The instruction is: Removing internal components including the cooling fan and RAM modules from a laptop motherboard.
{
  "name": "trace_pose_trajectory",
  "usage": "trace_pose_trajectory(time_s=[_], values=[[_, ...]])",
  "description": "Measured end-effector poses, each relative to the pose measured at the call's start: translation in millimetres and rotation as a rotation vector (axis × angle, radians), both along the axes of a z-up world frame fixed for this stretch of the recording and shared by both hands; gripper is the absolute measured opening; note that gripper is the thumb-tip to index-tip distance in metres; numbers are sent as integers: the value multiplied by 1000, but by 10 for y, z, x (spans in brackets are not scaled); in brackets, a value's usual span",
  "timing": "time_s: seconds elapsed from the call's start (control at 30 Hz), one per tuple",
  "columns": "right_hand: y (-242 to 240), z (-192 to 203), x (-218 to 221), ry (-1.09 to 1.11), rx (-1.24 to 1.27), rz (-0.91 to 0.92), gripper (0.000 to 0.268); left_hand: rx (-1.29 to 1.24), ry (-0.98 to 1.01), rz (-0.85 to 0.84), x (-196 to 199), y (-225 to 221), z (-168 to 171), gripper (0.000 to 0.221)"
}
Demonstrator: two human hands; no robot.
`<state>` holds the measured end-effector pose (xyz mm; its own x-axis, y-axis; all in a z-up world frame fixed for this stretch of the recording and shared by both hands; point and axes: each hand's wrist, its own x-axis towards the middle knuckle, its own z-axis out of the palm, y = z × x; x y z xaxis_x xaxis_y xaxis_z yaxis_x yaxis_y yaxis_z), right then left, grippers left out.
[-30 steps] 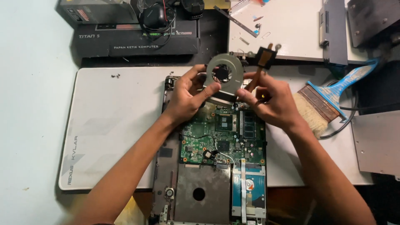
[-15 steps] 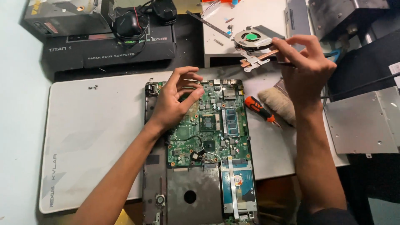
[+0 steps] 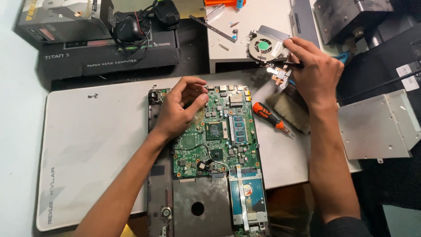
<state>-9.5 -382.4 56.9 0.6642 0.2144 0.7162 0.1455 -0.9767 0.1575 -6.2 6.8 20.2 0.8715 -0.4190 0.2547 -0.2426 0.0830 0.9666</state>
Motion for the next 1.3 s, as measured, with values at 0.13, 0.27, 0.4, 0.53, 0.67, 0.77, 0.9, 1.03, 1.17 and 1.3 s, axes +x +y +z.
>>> trace_pose_trajectory(time_s=[0.13,0.27,0.4,0.53,0.67,0.77,0.9,1.03,1.17,1.3], values=[[-4,19,-33,51,-147,-149,64,-3,-2,1,21,3,-36,31],[108,140,-98,6,-91,-79,60,-215,28,-17,28,44,-8,43],[379,116,-98,52,-38,-5,51,-332,37,50,74,133,50,34],[379,-38,-127,218,-142,-49,82,-298,9,123,119,304,208,28],[174,-138,-117,50,-241,-68,38,-443,69,92,337,575,225,24],[149,-188,-86,20,-229,-78,30,-501,157,137,520,744,146,25],[191,-290,-42,-11,-262,-128,35,-181,-119,287,684,908,-105,16],[147,-305,-31,-60,-296,-110,32,-78,-163,285,784,945,-325,29],[261,-287,-1,-89,-250,-76,20,-23,-110,224,699,915,-302,25],[266,-222,53,-128,-179,-50,23,43,-150,247,736,857,-358,25]])
